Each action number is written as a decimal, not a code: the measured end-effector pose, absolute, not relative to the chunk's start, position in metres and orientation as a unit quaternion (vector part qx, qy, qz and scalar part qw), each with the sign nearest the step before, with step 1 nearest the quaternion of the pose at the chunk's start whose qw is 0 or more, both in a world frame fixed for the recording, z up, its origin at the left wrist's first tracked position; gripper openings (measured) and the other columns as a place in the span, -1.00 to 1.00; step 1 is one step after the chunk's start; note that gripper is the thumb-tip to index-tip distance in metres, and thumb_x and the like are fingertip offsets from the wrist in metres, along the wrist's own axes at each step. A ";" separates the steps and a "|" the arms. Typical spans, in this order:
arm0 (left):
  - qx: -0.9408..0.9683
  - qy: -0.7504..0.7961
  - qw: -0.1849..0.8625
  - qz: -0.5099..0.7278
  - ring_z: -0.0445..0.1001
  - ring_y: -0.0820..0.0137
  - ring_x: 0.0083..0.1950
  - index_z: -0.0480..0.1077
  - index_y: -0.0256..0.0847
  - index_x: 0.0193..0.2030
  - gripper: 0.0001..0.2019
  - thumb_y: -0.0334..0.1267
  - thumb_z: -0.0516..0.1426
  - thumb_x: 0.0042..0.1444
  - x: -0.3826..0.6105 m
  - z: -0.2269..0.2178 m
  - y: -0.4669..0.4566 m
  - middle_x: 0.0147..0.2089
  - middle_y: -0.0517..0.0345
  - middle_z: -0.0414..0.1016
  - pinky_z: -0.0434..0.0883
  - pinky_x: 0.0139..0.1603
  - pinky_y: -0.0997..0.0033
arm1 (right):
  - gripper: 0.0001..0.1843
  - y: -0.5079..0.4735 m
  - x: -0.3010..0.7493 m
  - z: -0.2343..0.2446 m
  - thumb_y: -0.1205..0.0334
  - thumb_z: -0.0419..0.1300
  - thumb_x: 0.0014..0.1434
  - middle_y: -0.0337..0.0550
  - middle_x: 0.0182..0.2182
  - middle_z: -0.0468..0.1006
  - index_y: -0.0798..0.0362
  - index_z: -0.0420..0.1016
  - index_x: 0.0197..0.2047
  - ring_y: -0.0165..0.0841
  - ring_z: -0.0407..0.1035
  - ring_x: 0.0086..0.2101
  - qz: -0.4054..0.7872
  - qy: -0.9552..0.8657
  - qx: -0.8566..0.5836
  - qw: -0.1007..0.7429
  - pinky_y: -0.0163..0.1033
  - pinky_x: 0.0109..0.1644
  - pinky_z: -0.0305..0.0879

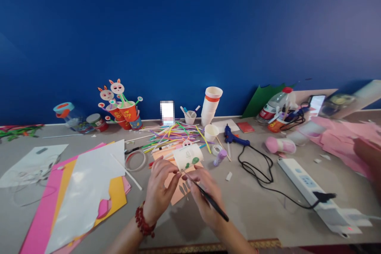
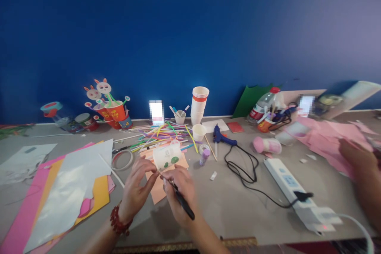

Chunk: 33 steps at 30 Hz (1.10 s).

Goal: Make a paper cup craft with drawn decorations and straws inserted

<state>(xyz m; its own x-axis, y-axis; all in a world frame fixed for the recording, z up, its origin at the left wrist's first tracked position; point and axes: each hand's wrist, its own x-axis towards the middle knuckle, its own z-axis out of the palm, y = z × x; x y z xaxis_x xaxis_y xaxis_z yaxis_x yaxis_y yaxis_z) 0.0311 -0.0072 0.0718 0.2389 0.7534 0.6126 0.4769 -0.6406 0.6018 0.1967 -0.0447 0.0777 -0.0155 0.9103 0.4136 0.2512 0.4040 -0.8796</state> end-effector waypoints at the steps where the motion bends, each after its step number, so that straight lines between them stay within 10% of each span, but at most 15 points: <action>1: 0.770 0.402 0.157 0.470 0.45 0.29 -0.14 0.36 -0.13 -0.23 -0.93 -0.40 0.12 0.20 0.032 0.073 -0.008 -0.25 0.12 0.48 0.32 0.10 0.11 | -0.85 -0.044 0.197 0.079 0.31 0.11 0.25 -0.16 -0.31 0.57 -0.07 0.49 -0.23 -0.24 0.43 -0.21 0.293 -0.659 -0.446 0.529 0.01 0.23 0.12; 8: 0.723 0.408 0.210 0.516 0.46 0.32 -0.19 0.39 -0.15 -0.29 -0.93 -0.40 0.15 0.18 0.040 0.063 -0.014 -0.29 0.14 0.50 0.36 -0.09 0.29 | -0.84 -0.048 0.184 0.069 0.13 0.09 0.27 -0.16 -0.37 0.55 -0.04 0.47 -0.26 -0.28 0.44 -0.33 0.443 -0.491 -0.473 0.582 -0.22 -0.22 0.37; 19: 0.353 0.367 0.651 0.563 0.50 0.41 -0.19 0.50 -0.22 -0.30 -0.89 -0.23 0.26 0.10 0.048 0.059 -0.016 -0.25 0.15 0.59 0.41 -0.07 0.43 | -0.82 -0.048 0.192 0.069 0.13 0.12 0.28 -0.16 -0.36 0.52 0.00 0.49 -0.27 -0.31 0.42 -0.33 0.419 -0.561 -0.456 0.550 -0.25 -0.20 0.34; 33: 0.186 0.281 0.718 0.609 0.55 0.44 -0.25 0.53 -0.18 -0.34 -0.91 -0.30 0.33 0.00 0.075 0.045 -0.029 -0.28 0.16 0.62 0.44 -0.06 0.41 | -0.88 -0.049 0.178 0.068 0.23 0.09 0.29 -0.20 -0.39 0.52 -0.03 0.41 -0.28 -0.30 0.44 -0.30 0.379 -0.522 -0.449 0.618 -0.23 -0.13 0.38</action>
<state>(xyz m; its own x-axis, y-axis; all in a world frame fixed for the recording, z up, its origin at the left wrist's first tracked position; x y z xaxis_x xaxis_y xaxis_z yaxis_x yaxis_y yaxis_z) 0.0747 -0.0293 0.0454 0.1010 0.9790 -0.1770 -0.7692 0.1897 0.6102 0.1779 -0.0485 0.0684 0.1670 0.9375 0.3054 0.0013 0.3096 -0.9509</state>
